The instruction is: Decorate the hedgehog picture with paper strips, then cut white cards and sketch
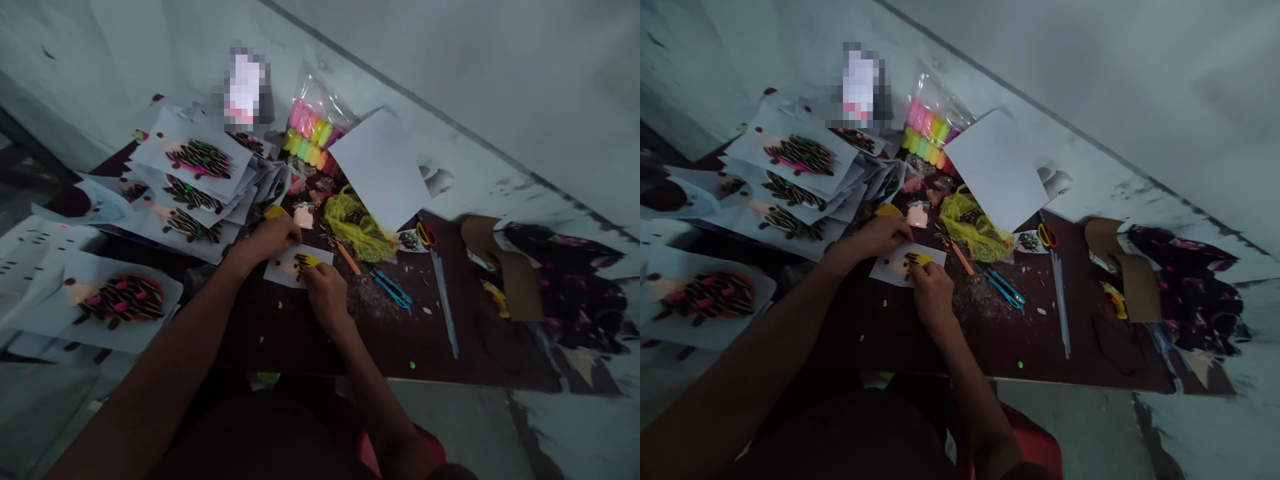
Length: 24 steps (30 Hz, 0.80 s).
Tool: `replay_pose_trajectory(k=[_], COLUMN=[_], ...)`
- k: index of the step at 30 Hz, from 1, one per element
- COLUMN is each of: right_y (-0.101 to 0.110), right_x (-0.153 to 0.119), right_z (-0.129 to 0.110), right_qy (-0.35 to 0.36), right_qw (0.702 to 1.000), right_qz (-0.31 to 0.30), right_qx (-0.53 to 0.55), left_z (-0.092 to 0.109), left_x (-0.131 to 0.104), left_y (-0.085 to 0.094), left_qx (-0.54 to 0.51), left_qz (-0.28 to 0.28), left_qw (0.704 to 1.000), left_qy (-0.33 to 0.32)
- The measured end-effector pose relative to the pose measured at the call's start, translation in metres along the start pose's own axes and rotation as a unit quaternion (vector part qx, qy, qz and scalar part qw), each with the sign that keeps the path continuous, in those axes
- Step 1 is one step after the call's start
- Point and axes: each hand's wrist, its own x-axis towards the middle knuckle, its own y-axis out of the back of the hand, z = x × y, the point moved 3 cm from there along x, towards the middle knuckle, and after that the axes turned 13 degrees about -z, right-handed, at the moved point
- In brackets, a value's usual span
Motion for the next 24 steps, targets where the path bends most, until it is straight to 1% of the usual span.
replay_pose_trajectory(k=[3,7,12,16,19,24], right_y=[-0.001,0.002,0.011,0.012,0.011,0.009], right_x=[0.000,-0.005,-0.009,-0.004,0.001,0.006], right_z=[-0.001,0.002,0.009,0.011,0.010,0.006], right_qy=[0.003,0.001,-0.011,-0.009,0.005,0.025], right_qw=[1.000,0.999,0.996,0.996,0.996,0.998], right_qz=[0.003,0.031,0.058,0.051,0.045,0.029], right_qx=[0.001,0.039,0.071,0.077,0.073,0.055], left_z=[0.003,0.004,0.000,-0.002,-0.001,-0.003], left_x=[-0.001,-0.001,-0.001,0.000,0.001,0.003], left_y=[0.002,0.003,0.001,-0.001,-0.001,-0.002], left_qx=[0.001,-0.005,-0.012,-0.018,-0.012,-0.006], left_qz=[-0.005,-0.009,0.008,0.004,0.002,-0.008], left_qw=[1.000,1.000,1.000,1.000,1.000,1.000], left_qy=[0.004,0.015,-0.004,0.001,0.011,0.006])
